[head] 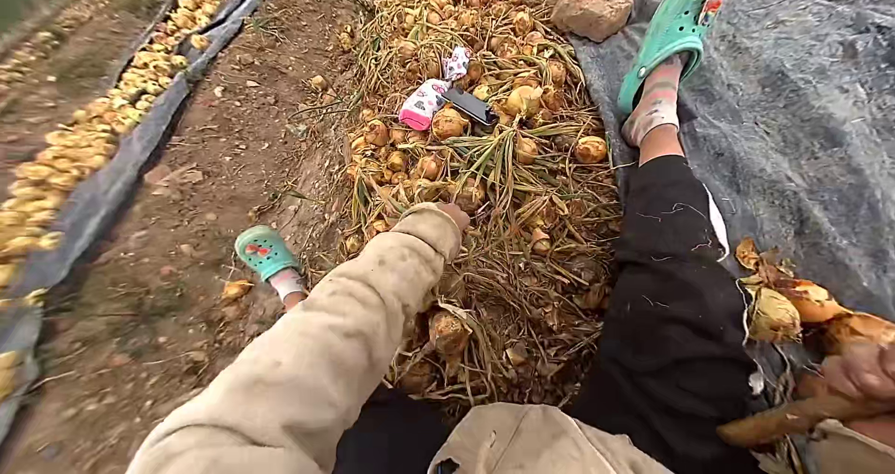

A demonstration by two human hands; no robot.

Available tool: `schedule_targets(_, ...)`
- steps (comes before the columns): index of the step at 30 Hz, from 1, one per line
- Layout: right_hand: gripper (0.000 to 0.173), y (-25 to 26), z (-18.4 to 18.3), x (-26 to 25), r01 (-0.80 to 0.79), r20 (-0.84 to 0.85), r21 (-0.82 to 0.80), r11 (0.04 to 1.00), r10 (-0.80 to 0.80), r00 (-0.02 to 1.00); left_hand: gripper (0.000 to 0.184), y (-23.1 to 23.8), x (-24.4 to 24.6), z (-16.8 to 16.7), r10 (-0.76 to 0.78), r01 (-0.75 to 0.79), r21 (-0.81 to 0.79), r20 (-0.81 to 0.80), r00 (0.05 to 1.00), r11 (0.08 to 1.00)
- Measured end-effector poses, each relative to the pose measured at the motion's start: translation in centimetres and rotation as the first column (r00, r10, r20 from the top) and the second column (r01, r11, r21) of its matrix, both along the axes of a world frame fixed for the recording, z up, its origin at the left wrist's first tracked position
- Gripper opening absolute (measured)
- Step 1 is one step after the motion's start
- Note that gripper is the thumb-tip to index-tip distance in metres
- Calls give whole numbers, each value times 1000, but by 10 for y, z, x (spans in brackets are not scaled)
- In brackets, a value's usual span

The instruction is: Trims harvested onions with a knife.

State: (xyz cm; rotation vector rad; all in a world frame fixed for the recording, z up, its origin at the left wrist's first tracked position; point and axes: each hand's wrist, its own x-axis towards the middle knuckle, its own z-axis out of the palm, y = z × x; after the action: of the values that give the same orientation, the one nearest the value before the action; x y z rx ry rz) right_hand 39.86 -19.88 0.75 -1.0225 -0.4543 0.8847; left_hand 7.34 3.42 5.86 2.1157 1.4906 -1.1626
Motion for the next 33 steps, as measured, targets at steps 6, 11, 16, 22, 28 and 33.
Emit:
schedule_targets(6, 63, 20, -14, -41, -220, 20, 43, 975, 219, 976, 83, -3, -119, -103, 252, -270, -6, 382, 889, 963)
schedule_targets(11, 53, 30, -4, -83, -367, 19, -115, 923, 371, 928, 92, -11, -111, -97, 367, -405, 25, 371, 853, 914)
schedule_targets(16, 36, 39, -6, -128, -507, 83, -453, 734, 600, 795, 88, -46, -90, -79, 208, -453, 45, 845, 492, 890)
schedule_targets(22, 94, 63, 1, -148, -415, 463, -522, 745, 656, 596, 75, -92, -46, -34, 301, -200, -281, 950, 80, 939)
schedule_targets(28, 65, 53, 2, -141, -430, 539, -415, 802, 597, 594, 85, -101, -36, -16, 409, -111, -394, 887, 216, 913)
schedule_targets(33, 48, 50, 1, -136, -576, 238, -413, 705, 694, 679, 78, -111, -35, 3, 215, -138, -172, 881, 421, 975)
